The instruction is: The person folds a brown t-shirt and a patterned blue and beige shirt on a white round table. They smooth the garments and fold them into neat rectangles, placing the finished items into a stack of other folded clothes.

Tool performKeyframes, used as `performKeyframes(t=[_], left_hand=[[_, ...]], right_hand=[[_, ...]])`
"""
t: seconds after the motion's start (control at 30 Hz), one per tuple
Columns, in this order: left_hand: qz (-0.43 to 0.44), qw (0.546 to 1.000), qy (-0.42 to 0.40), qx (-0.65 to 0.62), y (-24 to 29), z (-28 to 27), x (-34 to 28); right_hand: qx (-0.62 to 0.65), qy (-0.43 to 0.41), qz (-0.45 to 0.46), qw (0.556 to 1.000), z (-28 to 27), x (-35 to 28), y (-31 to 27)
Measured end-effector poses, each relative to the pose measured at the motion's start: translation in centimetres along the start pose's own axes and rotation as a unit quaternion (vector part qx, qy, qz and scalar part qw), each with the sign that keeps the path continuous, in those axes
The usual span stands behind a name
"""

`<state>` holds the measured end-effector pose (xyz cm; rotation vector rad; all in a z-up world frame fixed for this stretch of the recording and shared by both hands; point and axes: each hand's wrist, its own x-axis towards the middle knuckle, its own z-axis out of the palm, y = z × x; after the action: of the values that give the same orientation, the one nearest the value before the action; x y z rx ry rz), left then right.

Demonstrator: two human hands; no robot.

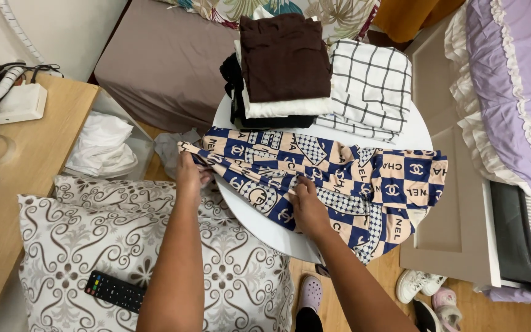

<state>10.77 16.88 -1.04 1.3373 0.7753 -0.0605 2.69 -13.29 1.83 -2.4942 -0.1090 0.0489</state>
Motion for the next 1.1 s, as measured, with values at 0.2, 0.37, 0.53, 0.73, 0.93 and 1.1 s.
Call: performKeyframes(t=[0.2,0.37,0.53,0.73,0.93,1.1], left_hand=[[0.110,0.960,-0.089,-0.242,-5.7,0.3,5.0],[0.187,0.906,-0.157,-0.345,0.3,2.4,-0.2],[0.229,0.941,-0.146,-0.203,2.9,0.5,-3.7],[0.461,0.836,0.030,0.296,-1.5,-2.7,-2.4],[0.325,0.828,0.219,0.401,-1.3,-3.7,-3.2],[0.358,0.846,0.376,0.120,-0.4,-5.4,-2.9]], right_hand=[[-0.090,-0.083,0.073,0.990,-0.5,1.0,-0.5],[-0.088,-0.052,0.074,0.992,-0.3,1.7,2.0],[-0.082,-0.046,0.060,0.994,-0.8,1.7,2.6],[-0.118,-0.059,0.054,0.990,-1.0,1.4,1.2],[-0.150,-0.090,0.096,0.980,-1.5,1.5,0.1],[-0.133,-0.071,0.061,0.987,-1.1,0.9,1.1]])
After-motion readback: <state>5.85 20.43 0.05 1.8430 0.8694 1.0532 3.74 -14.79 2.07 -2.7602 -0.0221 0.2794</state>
